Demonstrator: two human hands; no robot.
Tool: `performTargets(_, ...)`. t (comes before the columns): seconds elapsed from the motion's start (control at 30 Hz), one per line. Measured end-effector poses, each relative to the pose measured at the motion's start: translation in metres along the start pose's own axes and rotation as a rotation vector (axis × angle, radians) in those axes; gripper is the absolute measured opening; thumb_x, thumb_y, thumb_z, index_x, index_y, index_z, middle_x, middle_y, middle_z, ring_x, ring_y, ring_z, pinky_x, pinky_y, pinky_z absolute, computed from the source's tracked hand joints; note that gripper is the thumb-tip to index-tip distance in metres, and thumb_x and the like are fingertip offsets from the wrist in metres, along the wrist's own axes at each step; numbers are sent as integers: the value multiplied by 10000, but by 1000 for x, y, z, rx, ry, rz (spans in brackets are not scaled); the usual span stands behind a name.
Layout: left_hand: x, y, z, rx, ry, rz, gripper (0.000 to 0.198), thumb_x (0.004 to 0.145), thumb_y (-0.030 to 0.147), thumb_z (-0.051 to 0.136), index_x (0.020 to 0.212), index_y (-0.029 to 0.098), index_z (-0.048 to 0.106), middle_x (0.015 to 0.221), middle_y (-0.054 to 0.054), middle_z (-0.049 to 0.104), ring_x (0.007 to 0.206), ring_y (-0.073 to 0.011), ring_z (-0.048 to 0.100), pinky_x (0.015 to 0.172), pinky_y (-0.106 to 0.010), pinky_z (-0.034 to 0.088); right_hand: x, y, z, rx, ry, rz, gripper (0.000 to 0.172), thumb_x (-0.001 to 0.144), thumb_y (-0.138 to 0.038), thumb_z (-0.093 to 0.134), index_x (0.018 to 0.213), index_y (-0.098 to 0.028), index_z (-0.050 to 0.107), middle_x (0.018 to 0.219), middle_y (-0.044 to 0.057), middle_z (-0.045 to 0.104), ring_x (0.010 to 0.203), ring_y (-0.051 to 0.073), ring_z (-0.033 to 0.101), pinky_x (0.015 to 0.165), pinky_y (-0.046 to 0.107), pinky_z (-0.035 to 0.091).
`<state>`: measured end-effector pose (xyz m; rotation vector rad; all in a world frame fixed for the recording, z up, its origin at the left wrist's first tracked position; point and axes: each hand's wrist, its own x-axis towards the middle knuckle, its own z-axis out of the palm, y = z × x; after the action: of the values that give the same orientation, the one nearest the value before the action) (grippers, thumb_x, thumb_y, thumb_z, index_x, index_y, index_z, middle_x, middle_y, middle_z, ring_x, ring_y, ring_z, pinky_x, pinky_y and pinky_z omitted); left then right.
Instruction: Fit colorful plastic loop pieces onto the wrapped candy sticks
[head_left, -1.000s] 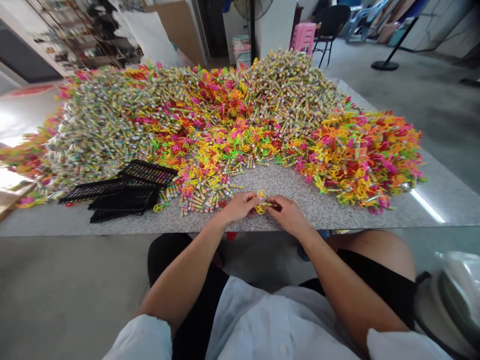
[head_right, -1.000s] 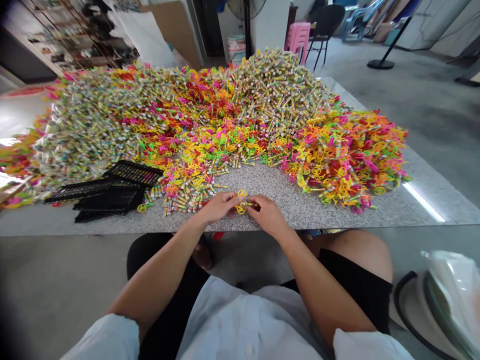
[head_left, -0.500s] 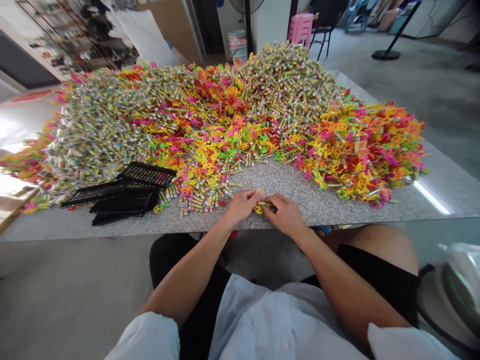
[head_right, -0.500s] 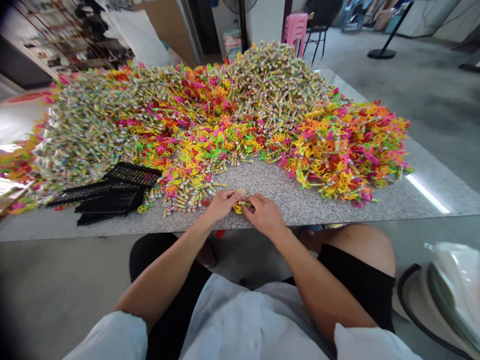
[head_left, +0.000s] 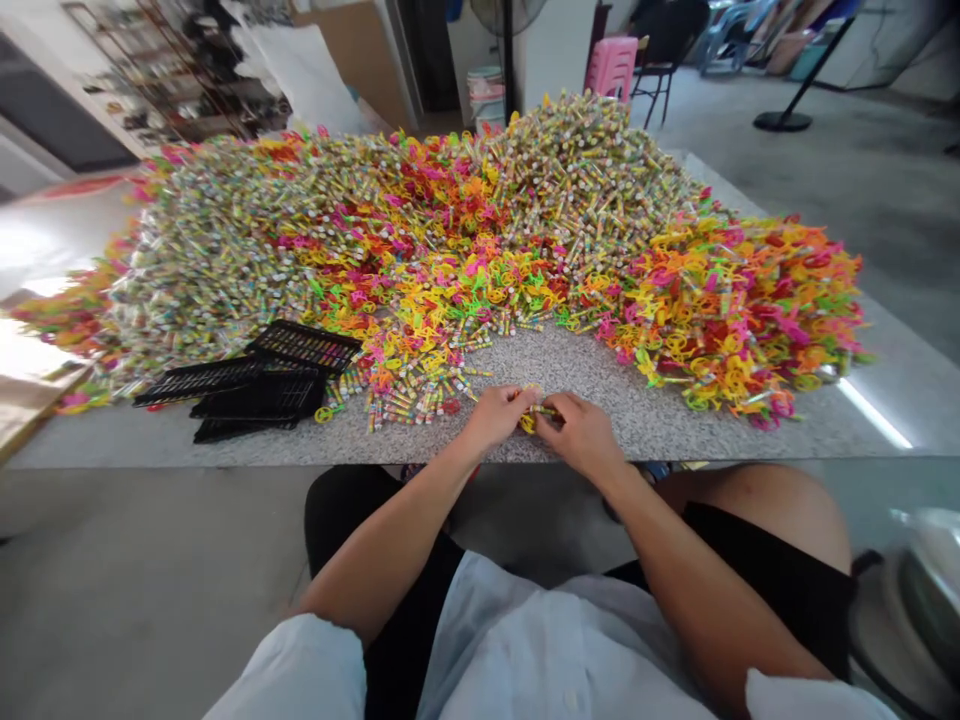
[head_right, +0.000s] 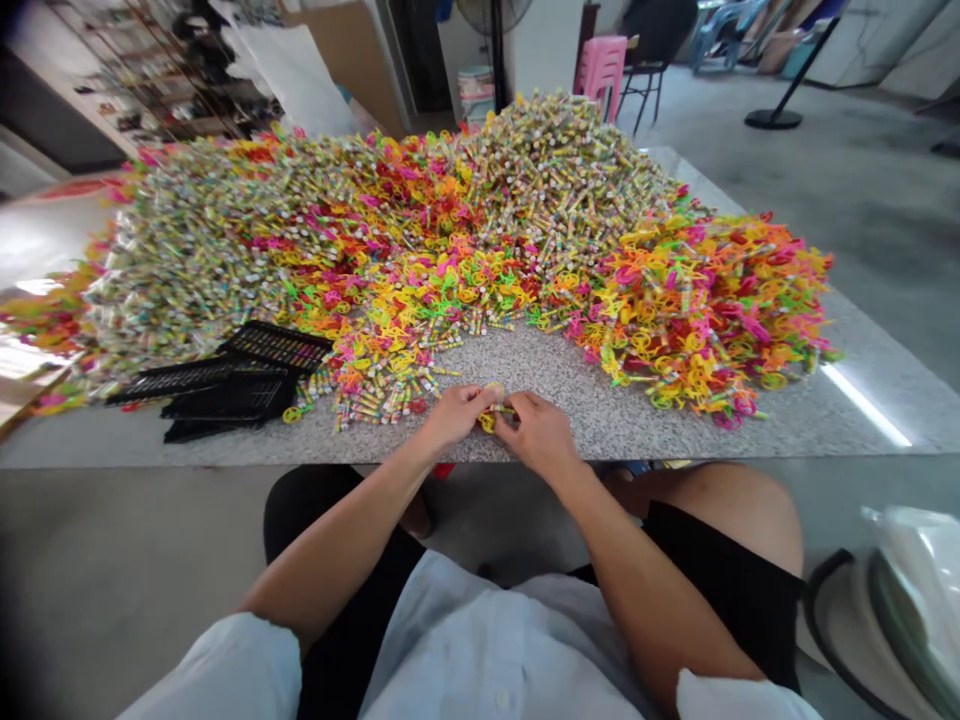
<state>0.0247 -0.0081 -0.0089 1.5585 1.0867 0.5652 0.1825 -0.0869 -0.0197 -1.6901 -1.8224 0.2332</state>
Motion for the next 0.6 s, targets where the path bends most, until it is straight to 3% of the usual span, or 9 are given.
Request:
performTargets(0.1, 2, 1, -11, -12, -54, 8, 506, 901, 644, 505, 802, 163, 627, 611, 10, 557, 530, -115, 504, 525, -233, 368, 14, 14, -17, 13, -129, -53, 223, 956, -408, 568, 959, -217, 684, 921, 64, 718, 840, 203, 660, 740, 284, 453)
performTargets(0.17, 8, 6, -30, 53, 35, 133, 453, 921, 592, 518, 938, 164, 667, 717, -16, 637, 616, -132, 577, 589, -242, 424, 29, 31, -35, -37, -86, 4, 263, 947, -449, 575, 959, -220, 703, 894, 66, 725, 799, 211, 659, 710, 294, 449)
performTargets(0.23, 17, 13, -57, 204, 233, 281, 353, 931, 498, 553, 990, 175, 682, 849, -41, 688, 756, -153, 628, 697, -258, 462, 47, 55, -59, -121, 101, 107, 299, 940, -472, 576, 982, -213, 720, 883, 81, 726, 796, 229, 657, 723, 322, 451)
performTargets(0.3, 30, 20, -86, 423, 432, 340, 251, 932, 403, 570, 952, 187, 697, 927, -57, 705, 876, -180, 638, 803, -284, 468, 69, 80, -89, -218, 334, 182, 345, 944, -483, 566, 1066, -200, 722, 954, 119, 722, 885, 262, 655, 781, 368, 454)
performTargets(0.37, 44, 24, -111, 610, 554, 305, 215, 944, 341, 549, 992, 199, 703, 995, -72, 705, 973, -206, 633, 880, -313, 463, 90, 99, -117, -315, 569, 199, 458, 925, -484, 595, 1236, -157, 673, 1128, 203, 682, 1087, 310, 604, 879, 425, 437)
performTargets(0.43, 58, 26, -126, 782, 592, 231, 223, 948, 321, 538, 1041, 203, 702, 1054, -92, 693, 1043, -235, 619, 929, -346, 456, 108, 106, -133, -361, 709, 179, 518, 926, -454, 595, 1313, -111, 621, 1209, 259, 636, 1201, 328, 537, 953, 457, 406)
performTargets(0.53, 73, 26, -126, 1011, 490, 130, 276, 905, 360, 605, 1097, 182, 692, 1135, -135, 661, 1127, -297, 583, 954, -395, 459, 118, 90, -117, -319, 670, 84, 376, 952, -372, 537, 1213, -127, 655, 1169, 216, 651, 1189, 314, 538, 1011, 454, 395)
performTargets(0.6, 77, 24, -118, 1099, 394, 102, 335, 881, 354, 633, 1160, 174, 671, 1178, -149, 641, 1156, -315, 565, 954, -406, 466, 112, 65, -81, -236, 462, -7, 296, 951, -340, 520, 1119, -154, 676, 1108, 159, 672, 1115, 292, 582, 980, 423, 436)
